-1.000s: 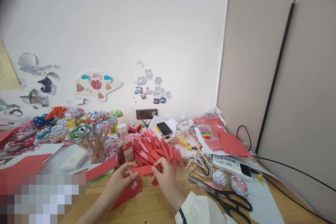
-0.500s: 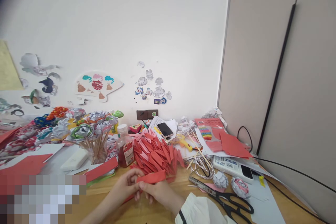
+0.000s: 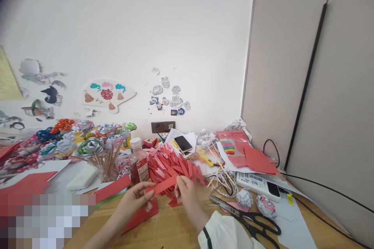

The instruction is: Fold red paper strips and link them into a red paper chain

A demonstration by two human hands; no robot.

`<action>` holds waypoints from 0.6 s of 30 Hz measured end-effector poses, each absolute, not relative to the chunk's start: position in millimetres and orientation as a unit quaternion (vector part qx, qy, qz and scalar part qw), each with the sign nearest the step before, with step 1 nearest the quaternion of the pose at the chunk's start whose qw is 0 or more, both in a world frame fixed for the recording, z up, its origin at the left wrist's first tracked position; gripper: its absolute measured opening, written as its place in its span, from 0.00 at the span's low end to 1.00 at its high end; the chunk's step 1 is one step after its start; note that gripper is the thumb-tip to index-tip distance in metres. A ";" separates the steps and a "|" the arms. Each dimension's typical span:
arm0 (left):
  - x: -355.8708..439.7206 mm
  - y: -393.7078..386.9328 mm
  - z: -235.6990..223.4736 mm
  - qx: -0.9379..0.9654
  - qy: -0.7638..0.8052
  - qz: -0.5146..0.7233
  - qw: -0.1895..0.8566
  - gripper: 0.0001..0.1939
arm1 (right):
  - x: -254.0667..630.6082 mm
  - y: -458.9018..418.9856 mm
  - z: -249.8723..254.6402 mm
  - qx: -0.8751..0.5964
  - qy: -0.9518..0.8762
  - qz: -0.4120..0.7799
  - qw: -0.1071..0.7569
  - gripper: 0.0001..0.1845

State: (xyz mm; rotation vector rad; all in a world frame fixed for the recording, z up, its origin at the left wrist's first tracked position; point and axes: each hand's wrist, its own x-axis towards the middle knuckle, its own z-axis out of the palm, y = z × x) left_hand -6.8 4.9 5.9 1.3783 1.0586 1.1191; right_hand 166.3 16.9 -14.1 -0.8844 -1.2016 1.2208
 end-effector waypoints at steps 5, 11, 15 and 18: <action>-7.3 6.5 5.7 0.560 0.455 0.438 0.536 0.24 | 171.7 20.1 -12.7 -0.388 -0.583 0.452 0.553 0.22; -6.4 8.2 0.4 0.590 0.456 0.450 0.492 0.21 | 169.8 22.5 -22.1 -0.393 -0.604 0.441 0.536 0.19; -5.8 7.0 -3.2 0.590 0.434 0.407 0.546 0.20 | 169.3 21.2 -21.8 -0.379 -0.614 0.482 0.496 0.14; -2.6 -1.0 -1.4 0.573 0.426 0.327 0.619 0.22 | 168.5 17.2 -20.0 -0.345 -0.644 0.497 0.469 0.12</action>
